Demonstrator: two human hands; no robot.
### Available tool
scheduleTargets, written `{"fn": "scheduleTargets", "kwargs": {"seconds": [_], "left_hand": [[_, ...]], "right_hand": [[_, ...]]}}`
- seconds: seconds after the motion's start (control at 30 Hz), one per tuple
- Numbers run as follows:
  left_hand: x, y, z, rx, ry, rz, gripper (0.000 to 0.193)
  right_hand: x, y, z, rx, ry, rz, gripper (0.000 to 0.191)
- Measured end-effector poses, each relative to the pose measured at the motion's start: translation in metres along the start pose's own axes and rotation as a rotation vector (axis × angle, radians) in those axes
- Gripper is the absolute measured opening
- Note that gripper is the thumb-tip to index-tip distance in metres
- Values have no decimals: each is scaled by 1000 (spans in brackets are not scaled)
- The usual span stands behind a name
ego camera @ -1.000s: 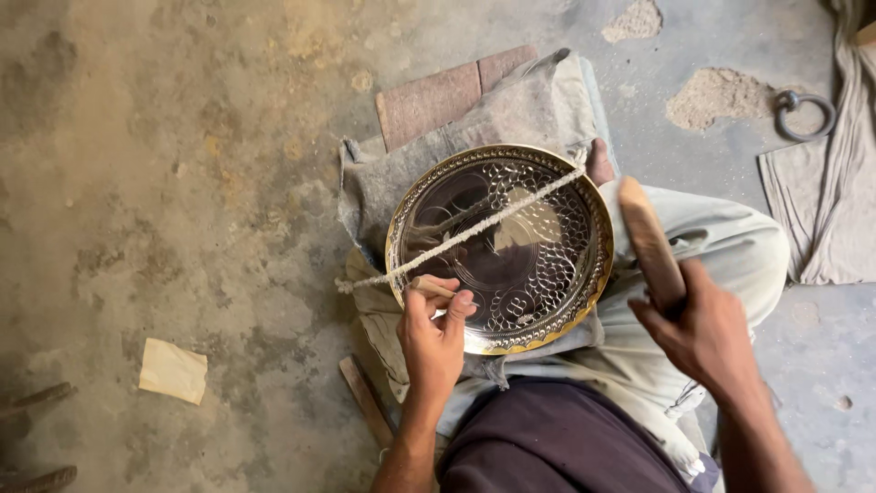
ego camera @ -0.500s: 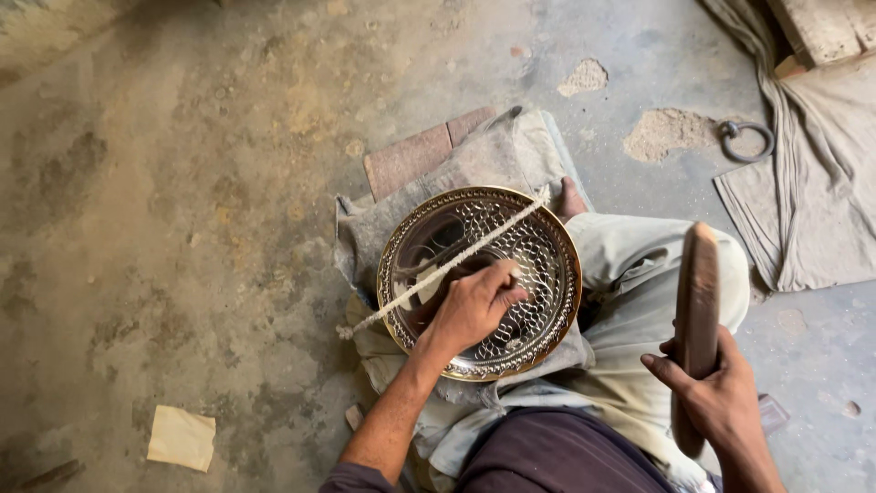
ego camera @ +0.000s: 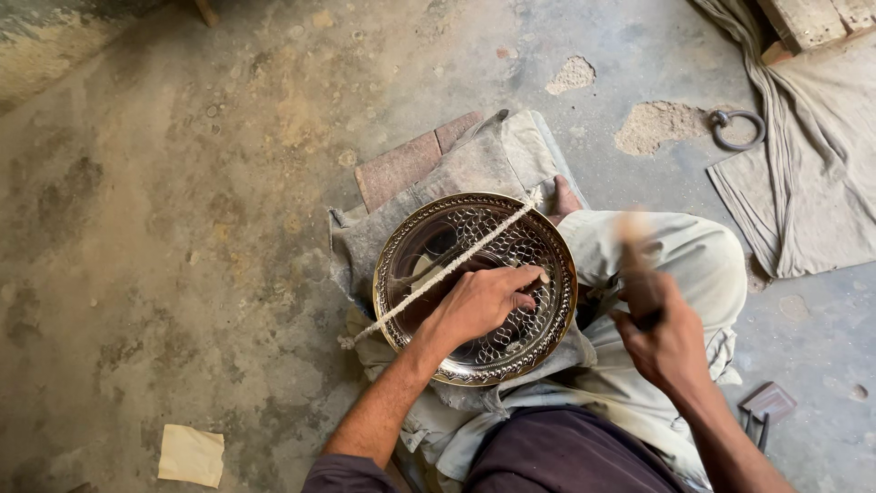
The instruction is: The person sits on the floor with a decorated brass tray on their lap and hammers a small punch held in the left hand using a wooden mallet in the right hand, working the punch across the tray's embossed pattern to shape the design. They reposition the punch repeatedly and briefly reposition the tray during the work.
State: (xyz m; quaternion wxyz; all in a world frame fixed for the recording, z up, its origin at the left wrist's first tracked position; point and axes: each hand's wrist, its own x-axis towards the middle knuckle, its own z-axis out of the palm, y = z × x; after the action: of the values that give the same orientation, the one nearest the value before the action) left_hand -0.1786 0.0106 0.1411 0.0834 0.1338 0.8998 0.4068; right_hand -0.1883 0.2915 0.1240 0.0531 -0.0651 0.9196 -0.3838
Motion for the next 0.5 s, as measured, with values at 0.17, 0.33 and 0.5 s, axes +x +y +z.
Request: {"fn": "scheduleTargets", "kwargs": {"seconds": [0.17,0.33,0.5], "left_hand": [[-12,-6,5,-99,211,61,35],[-27,-14,27,-87,377,-107,33],[-41,-19,52,-138,698,-164,37]], "right_hand": [[20,-16,1,-119,71,-157,46],[61,-44,-8,-464,-76,-308,51],[98,-76,1,-385,-224,-436,42]]}}
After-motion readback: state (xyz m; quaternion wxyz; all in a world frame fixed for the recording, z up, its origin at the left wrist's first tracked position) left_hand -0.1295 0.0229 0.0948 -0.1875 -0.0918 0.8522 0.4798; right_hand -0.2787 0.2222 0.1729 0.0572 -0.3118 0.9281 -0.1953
